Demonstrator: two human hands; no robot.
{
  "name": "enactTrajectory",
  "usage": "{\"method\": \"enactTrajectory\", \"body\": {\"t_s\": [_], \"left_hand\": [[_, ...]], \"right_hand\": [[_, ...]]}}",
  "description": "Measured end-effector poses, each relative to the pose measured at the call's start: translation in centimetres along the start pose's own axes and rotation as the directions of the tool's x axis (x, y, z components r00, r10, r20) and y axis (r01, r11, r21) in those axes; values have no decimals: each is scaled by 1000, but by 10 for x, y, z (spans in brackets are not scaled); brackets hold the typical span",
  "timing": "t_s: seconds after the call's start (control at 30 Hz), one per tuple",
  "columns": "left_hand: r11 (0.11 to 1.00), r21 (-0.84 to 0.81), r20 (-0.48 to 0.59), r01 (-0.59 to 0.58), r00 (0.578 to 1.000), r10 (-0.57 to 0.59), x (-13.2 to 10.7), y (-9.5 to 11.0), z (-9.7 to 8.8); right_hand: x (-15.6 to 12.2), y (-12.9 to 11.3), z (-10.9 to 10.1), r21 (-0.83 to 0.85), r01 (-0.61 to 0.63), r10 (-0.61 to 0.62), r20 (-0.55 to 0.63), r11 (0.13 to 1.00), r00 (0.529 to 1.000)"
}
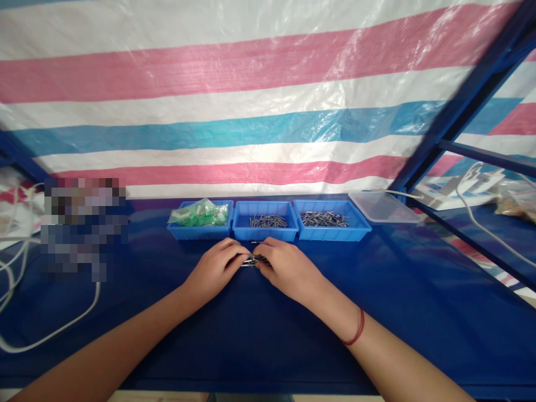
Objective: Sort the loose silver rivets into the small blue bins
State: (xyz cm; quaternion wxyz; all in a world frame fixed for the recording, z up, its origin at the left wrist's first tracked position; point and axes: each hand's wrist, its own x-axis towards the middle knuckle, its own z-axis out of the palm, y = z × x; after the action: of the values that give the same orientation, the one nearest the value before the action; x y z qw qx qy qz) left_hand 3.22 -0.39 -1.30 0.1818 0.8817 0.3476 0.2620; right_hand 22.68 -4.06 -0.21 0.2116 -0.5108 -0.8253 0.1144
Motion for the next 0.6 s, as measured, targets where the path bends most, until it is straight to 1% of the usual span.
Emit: {"method": "enactTrajectory", "body": {"t_s": [0.1, 0.23, 0.37, 0.5, 0.6], "left_hand": [[999, -36, -69, 2, 998, -5, 0, 1, 1], [983, -179, -125, 48, 990, -72, -1, 5, 1], [940, -322, -104, 115, 982, -156, -2, 12, 0], [907, -387, -82, 165, 974, -212, -4, 14, -3], [892, -424, -95, 160, 971, -220, -4, 13, -3]], "right_hand": [[1, -2, 1, 34, 1, 1, -55, 999, 998], [4, -4, 4, 148, 15, 1, -109, 989, 994], [4, -6, 7, 236, 50, -13, -154, 970, 988], [3, -10, 5, 270, 104, -54, -186, 957, 981], [4, -12, 3, 288, 117, -60, -201, 950, 978]]}}
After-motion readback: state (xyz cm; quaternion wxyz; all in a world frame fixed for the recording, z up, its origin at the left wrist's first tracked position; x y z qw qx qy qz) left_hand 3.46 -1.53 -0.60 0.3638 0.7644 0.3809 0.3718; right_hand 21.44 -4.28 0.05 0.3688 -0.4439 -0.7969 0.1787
